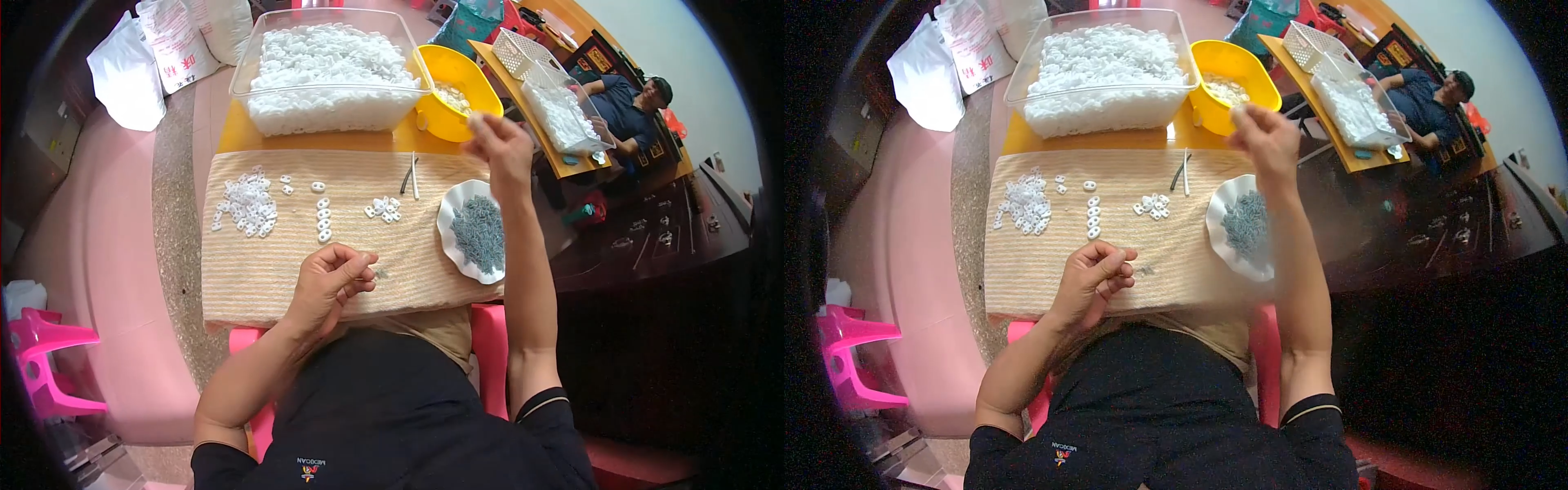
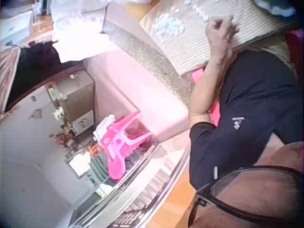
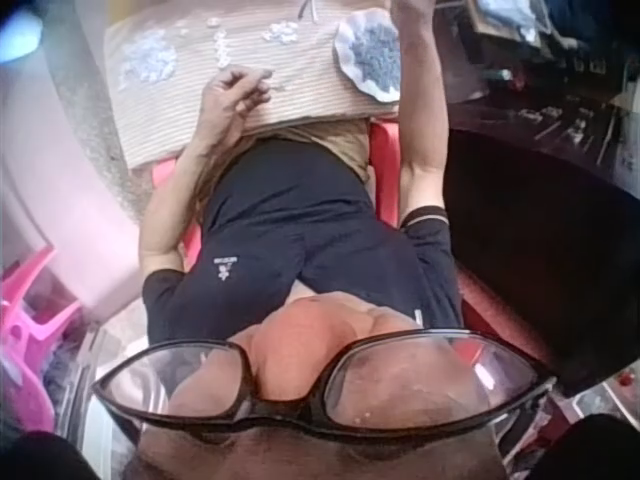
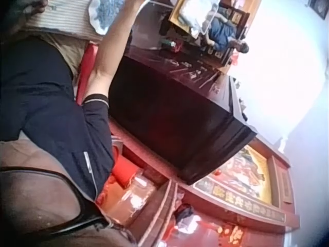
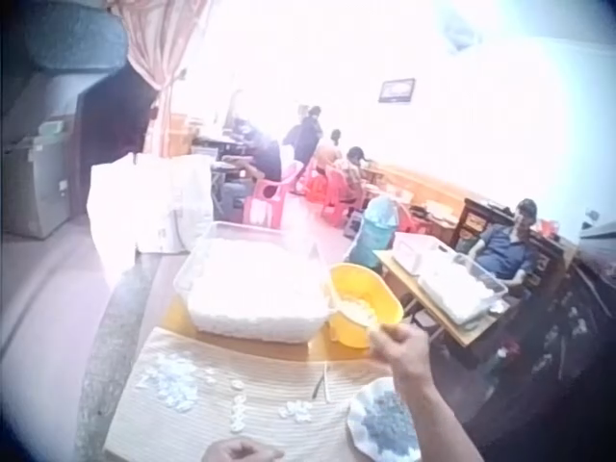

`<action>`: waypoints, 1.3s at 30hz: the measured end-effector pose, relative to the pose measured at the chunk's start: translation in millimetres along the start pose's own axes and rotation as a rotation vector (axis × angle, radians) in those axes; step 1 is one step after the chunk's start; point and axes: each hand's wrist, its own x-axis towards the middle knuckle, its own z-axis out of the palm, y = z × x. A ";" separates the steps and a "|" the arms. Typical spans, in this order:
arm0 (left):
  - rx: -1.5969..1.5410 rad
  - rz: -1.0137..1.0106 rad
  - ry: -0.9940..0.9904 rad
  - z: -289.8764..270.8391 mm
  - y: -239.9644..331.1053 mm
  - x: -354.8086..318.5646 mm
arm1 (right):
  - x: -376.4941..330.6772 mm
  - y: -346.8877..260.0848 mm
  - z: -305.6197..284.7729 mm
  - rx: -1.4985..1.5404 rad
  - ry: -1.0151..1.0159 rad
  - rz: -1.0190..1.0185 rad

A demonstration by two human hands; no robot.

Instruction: Assembling small white plastic components by inserting metal pins into them.

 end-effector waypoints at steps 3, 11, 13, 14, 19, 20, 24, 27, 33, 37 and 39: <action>-0.008 0.007 0.013 0.0 0.7 2.1 | 23.4 14.2 -6.7 -0.243 0.291 -0.233; -0.005 0.057 0.081 -5.9 6.0 2.3 | -74.9 18.7 36.5 -0.409 -0.198 -0.213; -0.015 0.063 0.090 -6.4 6.7 3.9 | -97.4 24.5 45.2 -0.421 -0.358 -0.224; -0.013 0.087 0.098 -7.2 5.8 4.1 | -106.1 23.8 45.8 -0.417 -0.451 -0.240; -0.030 0.131 0.132 -9.6 8.9 5.5 | -133.8 29.1 50.3 -0.527 -0.643 -0.284; -0.025 0.138 0.123 -10.4 9.0 5.8 | -136.8 31.7 51.2 -0.554 -0.645 -0.321; -0.034 0.130 0.129 -9.3 9.5 5.3 | -142.1 32.1 54.2 -0.616 -0.658 -0.323; -0.016 0.123 0.130 -9.8 9.6 4.9 | -143.0 33.3 56.8 -0.666 -0.649 -0.356; 0.020 0.111 0.123 -10.9 7.9 6.6 | -144.6 38.1 56.6 -0.711 -0.632 -0.396; -0.003 0.104 0.144 -8.0 9.8 5.4 | -145.6 37.0 57.8 -0.688 -0.610 -0.372; 0.038 0.114 0.155 -9.5 8.4 6.3 | -145.6 37.3 58.0 -0.678 -0.599 -0.369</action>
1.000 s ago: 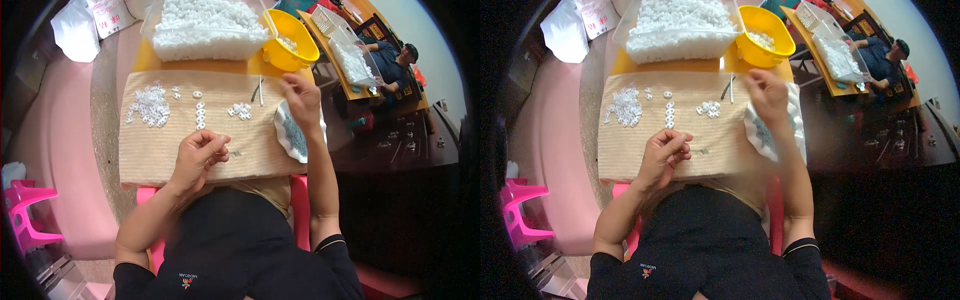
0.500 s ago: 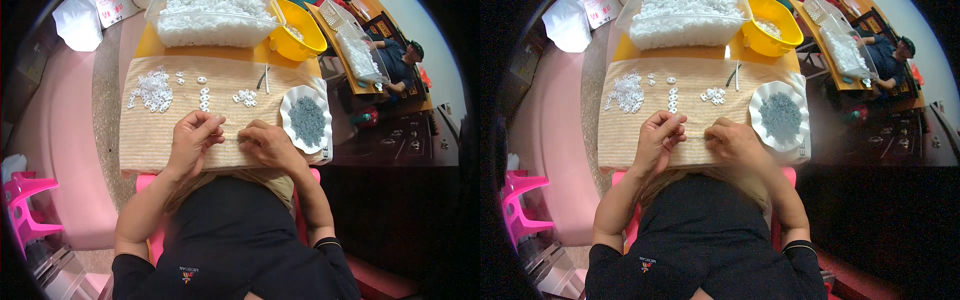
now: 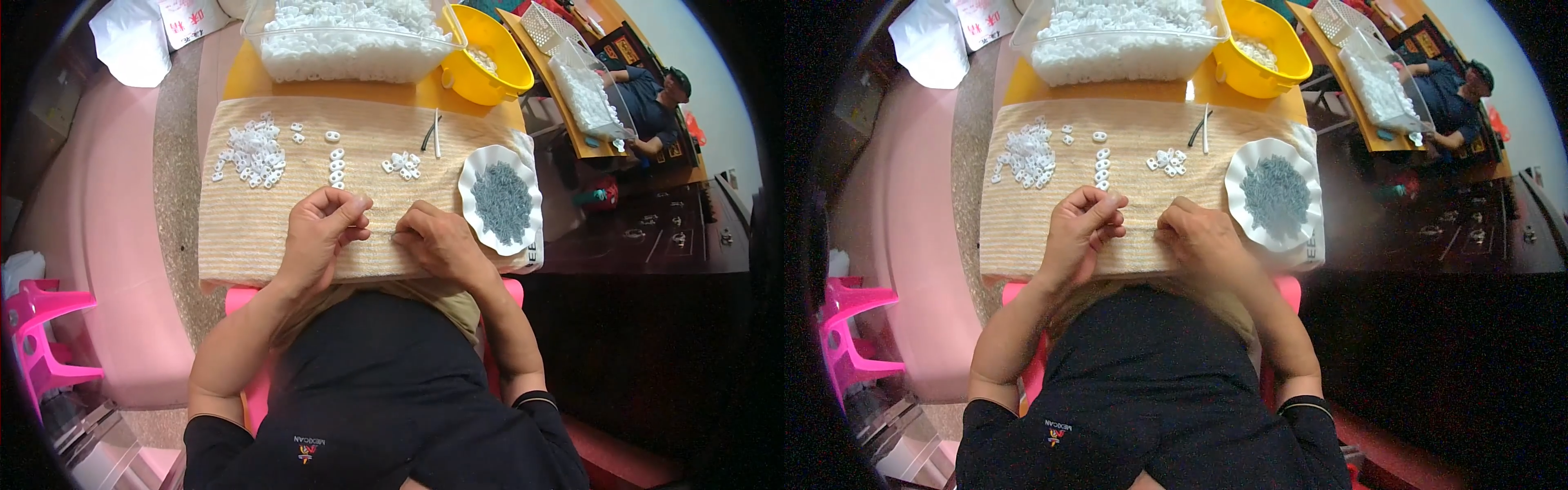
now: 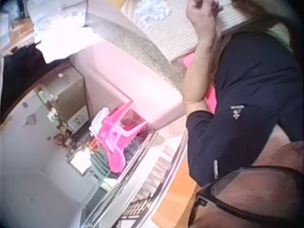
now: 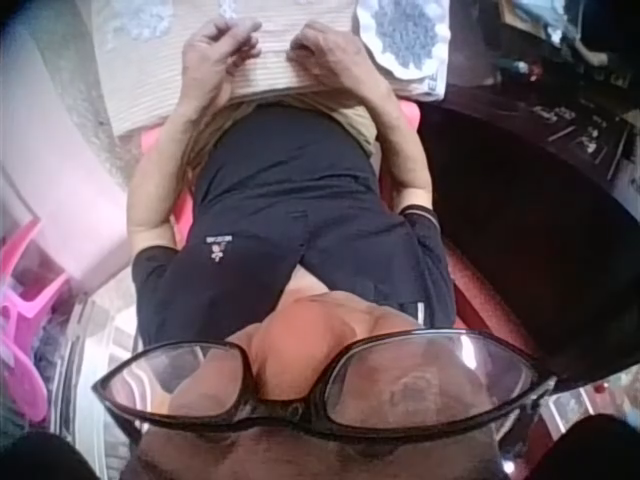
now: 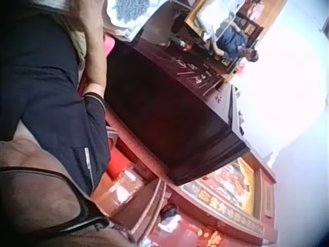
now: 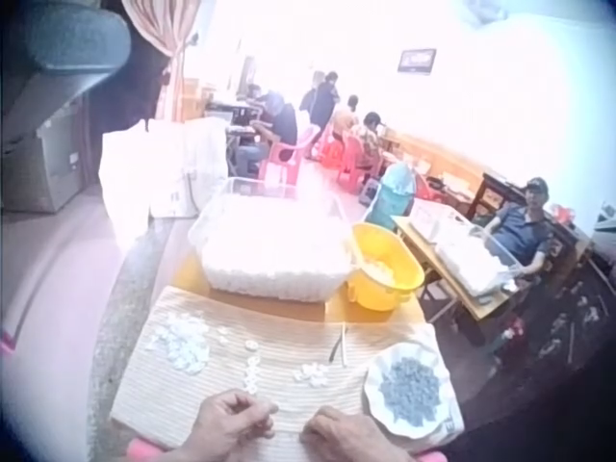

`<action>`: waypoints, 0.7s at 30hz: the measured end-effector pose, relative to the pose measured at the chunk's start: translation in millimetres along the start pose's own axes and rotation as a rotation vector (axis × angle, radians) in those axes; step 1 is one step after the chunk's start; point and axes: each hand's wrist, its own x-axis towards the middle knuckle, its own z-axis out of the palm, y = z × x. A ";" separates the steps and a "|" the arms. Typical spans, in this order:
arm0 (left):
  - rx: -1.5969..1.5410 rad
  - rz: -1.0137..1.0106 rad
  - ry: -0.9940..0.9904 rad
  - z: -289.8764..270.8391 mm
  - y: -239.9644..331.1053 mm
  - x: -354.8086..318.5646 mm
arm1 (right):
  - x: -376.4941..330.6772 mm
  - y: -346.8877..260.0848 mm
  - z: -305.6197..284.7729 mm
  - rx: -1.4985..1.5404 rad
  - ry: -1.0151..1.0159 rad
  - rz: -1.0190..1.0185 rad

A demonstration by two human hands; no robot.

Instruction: Assembling small white plastic components by inserting metal pins into them.

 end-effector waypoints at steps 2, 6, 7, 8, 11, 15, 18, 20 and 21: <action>0.019 0.017 -0.002 0.7 -1.0 0.5 | 0.1 -0.2 -0.5 0.011 0.014 0.004; 0.075 0.052 0.003 2.7 -4.3 1.0 | -1.1 3.9 0.8 0.077 0.047 0.035; 0.082 0.053 -0.001 1.8 -6.2 1.8 | -1.6 5.7 1.3 0.114 0.073 0.039; 0.119 0.062 -0.008 0.3 -8.1 2.8 | -1.5 4.4 -0.9 0.117 0.081 0.037; 0.247 0.110 -0.004 1.4 -9.6 1.0 | -3.6 2.9 -5.8 0.258 0.067 0.175; 0.432 0.252 -0.004 15.6 -2.0 -3.4 | -7.7 9.9 -3.2 0.437 0.179 0.185; 0.847 0.399 -0.037 24.9 8.9 1.4 | -9.7 13.9 -2.8 0.539 0.205 0.219; 1.007 0.536 -0.081 26.5 13.8 17.0 | -10.0 15.9 -3.0 0.588 0.207 0.235; 1.159 0.671 -0.124 26.5 16.0 25.1 | -9.5 15.8 -3.6 0.607 0.209 0.251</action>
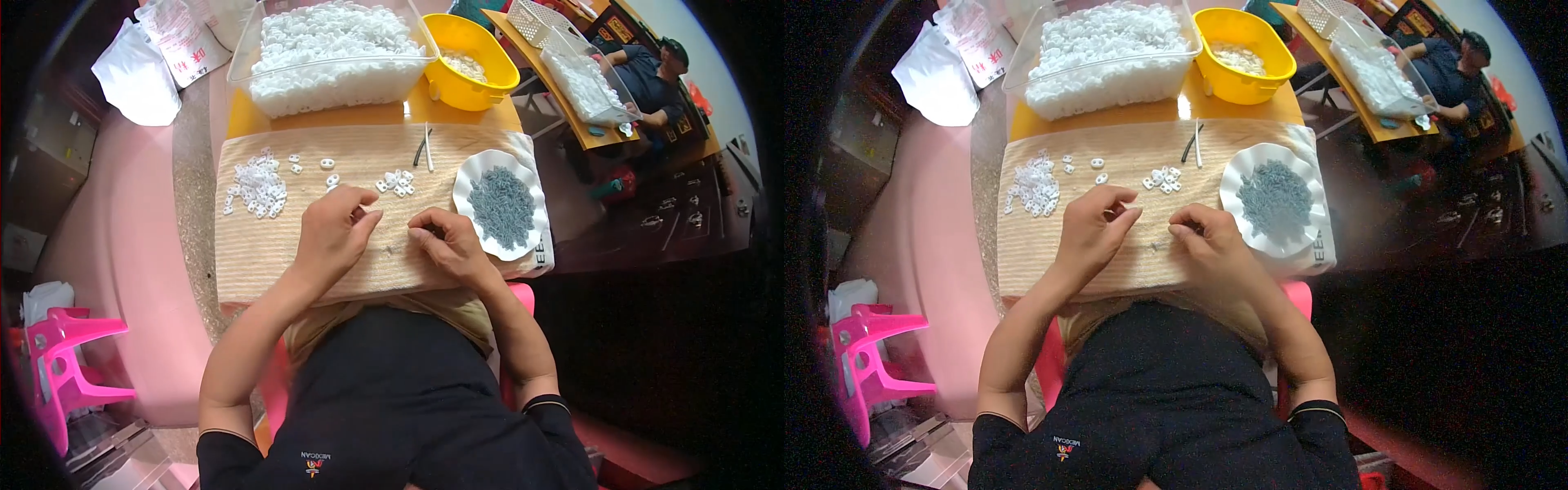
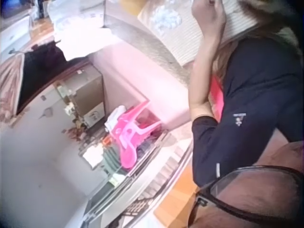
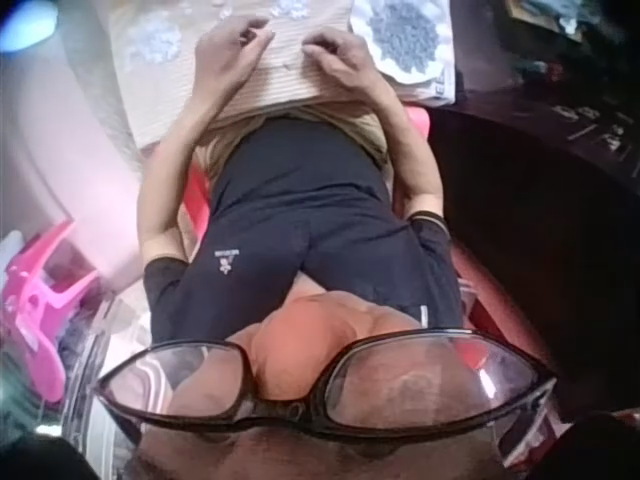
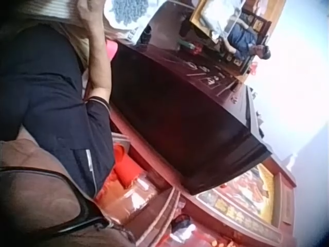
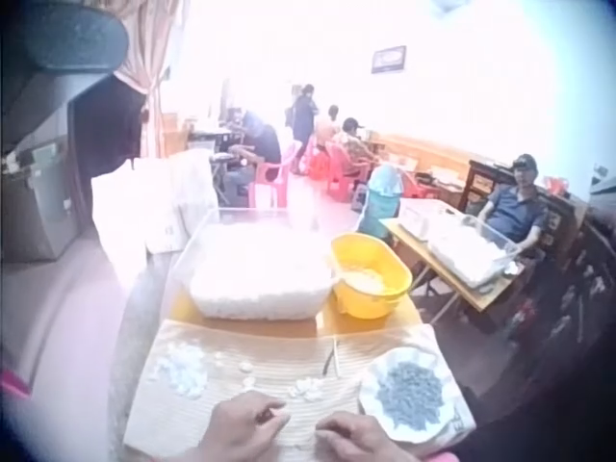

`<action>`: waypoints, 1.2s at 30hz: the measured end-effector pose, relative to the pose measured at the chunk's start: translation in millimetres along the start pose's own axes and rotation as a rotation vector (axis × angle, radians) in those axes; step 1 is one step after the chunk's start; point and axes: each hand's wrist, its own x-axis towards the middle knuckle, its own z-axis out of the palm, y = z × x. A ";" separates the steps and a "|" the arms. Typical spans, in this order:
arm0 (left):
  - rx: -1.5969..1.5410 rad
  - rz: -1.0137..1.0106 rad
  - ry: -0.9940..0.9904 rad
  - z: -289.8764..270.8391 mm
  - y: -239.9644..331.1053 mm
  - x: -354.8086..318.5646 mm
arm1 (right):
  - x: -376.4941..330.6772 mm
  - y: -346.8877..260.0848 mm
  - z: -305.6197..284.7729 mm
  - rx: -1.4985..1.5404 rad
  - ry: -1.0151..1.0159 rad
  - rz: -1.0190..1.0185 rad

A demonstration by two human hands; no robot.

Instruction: Assembling small white plastic components by inserting metal pins into them.

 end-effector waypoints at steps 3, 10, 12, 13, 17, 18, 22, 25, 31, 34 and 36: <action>0.214 0.052 -0.048 4.9 -10.8 15.7 | 1.6 5.9 -1.5 0.076 -0.003 0.036; 0.419 0.016 -0.166 18.2 -16.4 33.3 | 1.9 10.0 -3.9 0.138 -0.047 0.039; 0.491 -0.008 -0.228 20.2 -21.3 35.7 | 2.6 14.9 -2.9 0.139 -0.052 0.048; 0.493 -0.008 -0.228 20.3 -23.6 36.2 | 2.9 16.1 -2.5 0.138 -0.058 0.059; 0.472 0.024 -0.210 21.5 -29.0 38.0 | 3.3 15.2 -3.1 0.156 -0.075 0.056; 0.457 0.032 -0.208 21.4 -29.3 38.4 | 3.2 15.4 -2.7 0.122 -0.060 0.037; 0.437 0.036 -0.177 20.3 -31.8 38.4 | 2.2 10.9 -1.7 0.103 -0.055 0.038; 0.326 0.171 -0.065 17.1 -33.4 34.0 | 2.4 11.5 -2.6 0.067 -0.050 0.012; -0.289 -0.281 -0.042 8.1 -23.2 9.9 | 1.2 7.1 -1.5 0.071 -0.036 -0.003; -0.577 -0.380 -0.021 6.3 -21.7 5.2 | 2.6 10.0 -1.3 0.100 -0.039 0.057; -0.640 -0.405 -0.020 4.4 -24.5 2.2 | 2.6 8.2 -1.4 0.084 -0.044 0.055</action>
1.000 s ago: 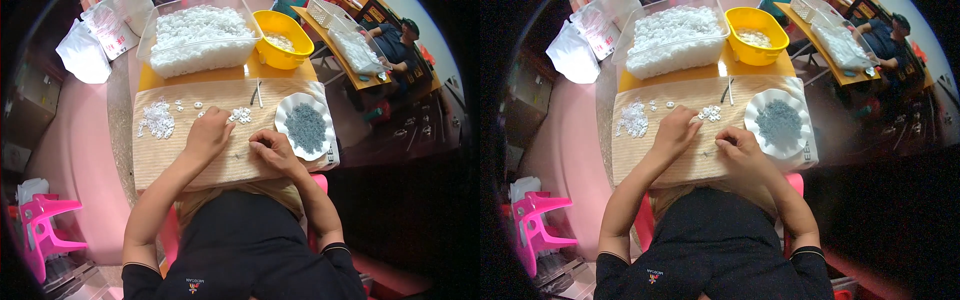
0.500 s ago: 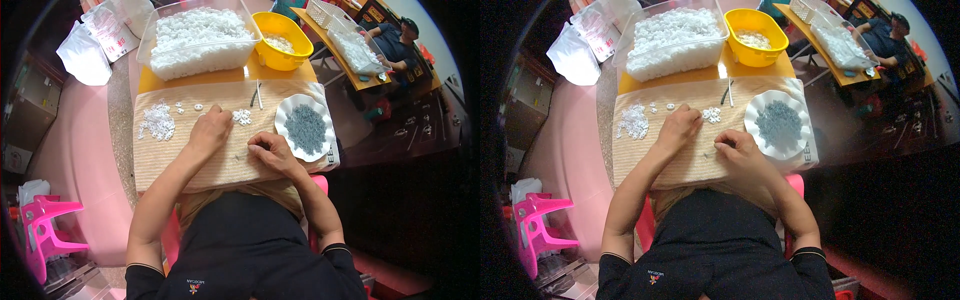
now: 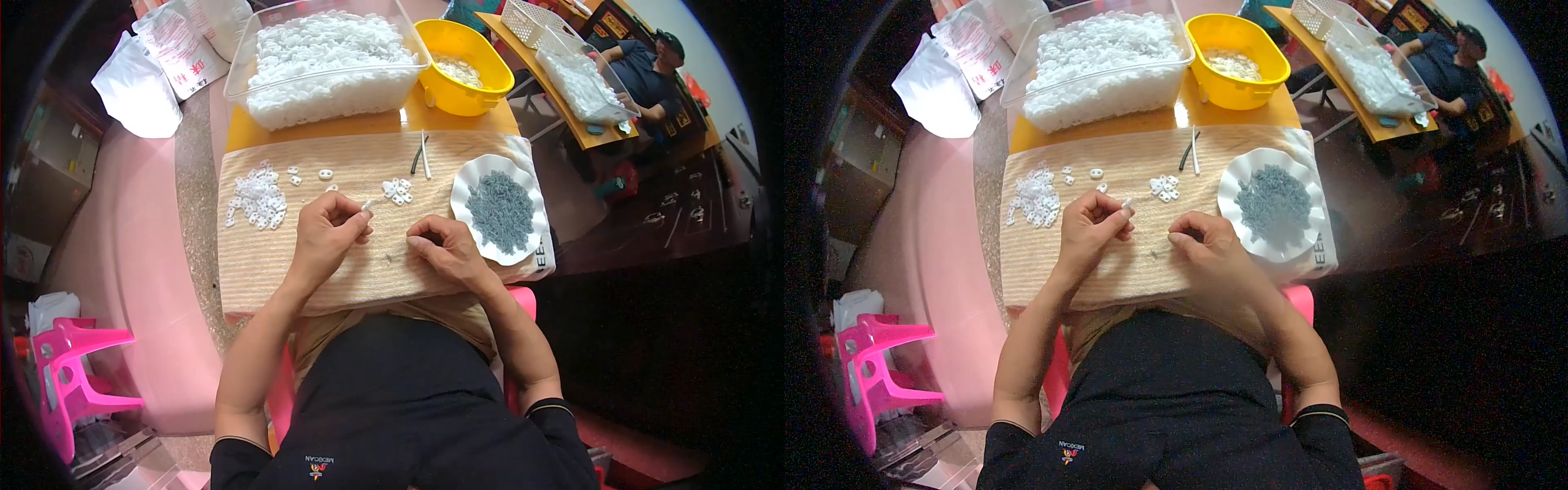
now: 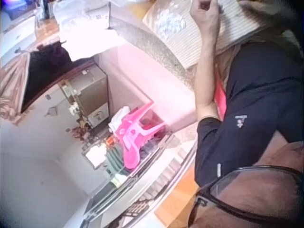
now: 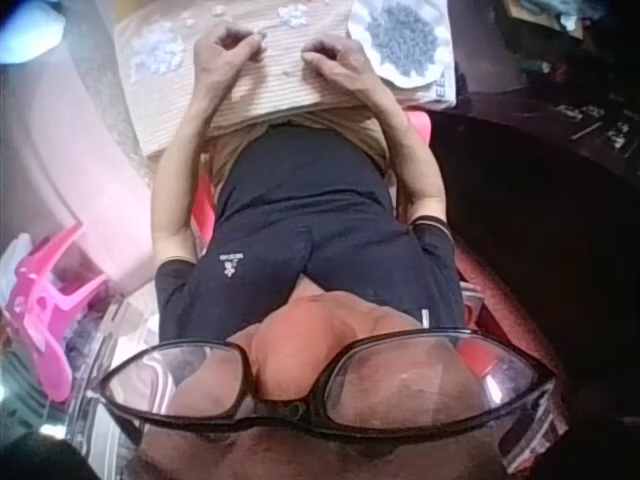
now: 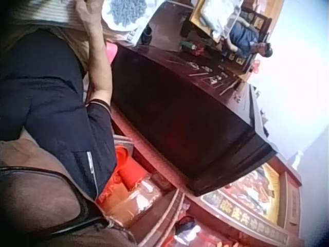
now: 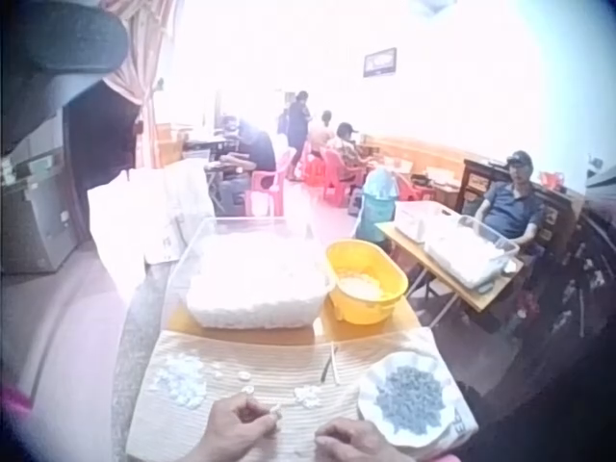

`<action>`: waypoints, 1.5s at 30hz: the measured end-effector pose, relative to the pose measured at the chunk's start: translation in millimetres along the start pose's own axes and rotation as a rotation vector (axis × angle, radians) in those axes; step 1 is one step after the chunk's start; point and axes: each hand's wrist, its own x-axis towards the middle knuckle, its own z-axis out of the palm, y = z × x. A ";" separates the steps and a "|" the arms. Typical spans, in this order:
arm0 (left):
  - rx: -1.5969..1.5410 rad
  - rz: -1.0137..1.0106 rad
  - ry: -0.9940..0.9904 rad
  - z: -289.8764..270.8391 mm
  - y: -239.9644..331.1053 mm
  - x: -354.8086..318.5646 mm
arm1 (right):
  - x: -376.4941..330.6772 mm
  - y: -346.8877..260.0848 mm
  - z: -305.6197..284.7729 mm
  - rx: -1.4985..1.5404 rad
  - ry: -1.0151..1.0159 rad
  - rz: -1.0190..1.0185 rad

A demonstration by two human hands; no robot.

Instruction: Assembling small white plastic components by inserting metal pins into them.

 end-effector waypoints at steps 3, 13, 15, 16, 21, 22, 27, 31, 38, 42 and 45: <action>0.133 0.061 -0.007 2.3 1.6 -7.4 | -0.6 1.2 1.5 -0.020 0.013 -0.015; 0.286 0.135 -0.090 18.4 -5.5 -25.2 | -0.2 5.9 16.1 0.364 0.079 -0.044; 0.306 0.163 -0.124 20.6 -5.7 -26.5 | 1.1 5.9 20.9 0.380 0.079 -0.050; 0.304 0.160 -0.124 21.4 -5.5 -26.9 | 0.9 5.8 21.9 0.395 0.077 -0.060; -0.028 -0.052 -0.170 24.9 -2.6 -27.2 | -0.9 6.0 23.7 0.244 0.114 -0.088; -0.029 -0.053 -0.170 24.2 -2.4 -26.8 | -1.1 6.3 24.1 0.231 0.130 -0.103; -0.207 -0.129 -0.202 21.8 -3.4 -26.1 | -2.0 2.5 25.7 0.276 0.134 -0.099; -0.277 -0.188 -0.215 18.4 -9.1 -24.8 | -2.8 -1.1 26.0 0.265 0.124 -0.122; -0.495 -0.395 -0.194 16.6 -6.7 -25.6 | -0.8 5.6 27.9 0.112 0.130 -0.254; -0.519 -0.399 -0.160 17.3 -6.4 -26.6 | 0.2 3.0 29.8 0.044 0.165 -0.301; -0.510 -0.385 -0.149 17.1 -5.0 -27.8 | 0.8 2.8 30.6 0.002 0.181 -0.328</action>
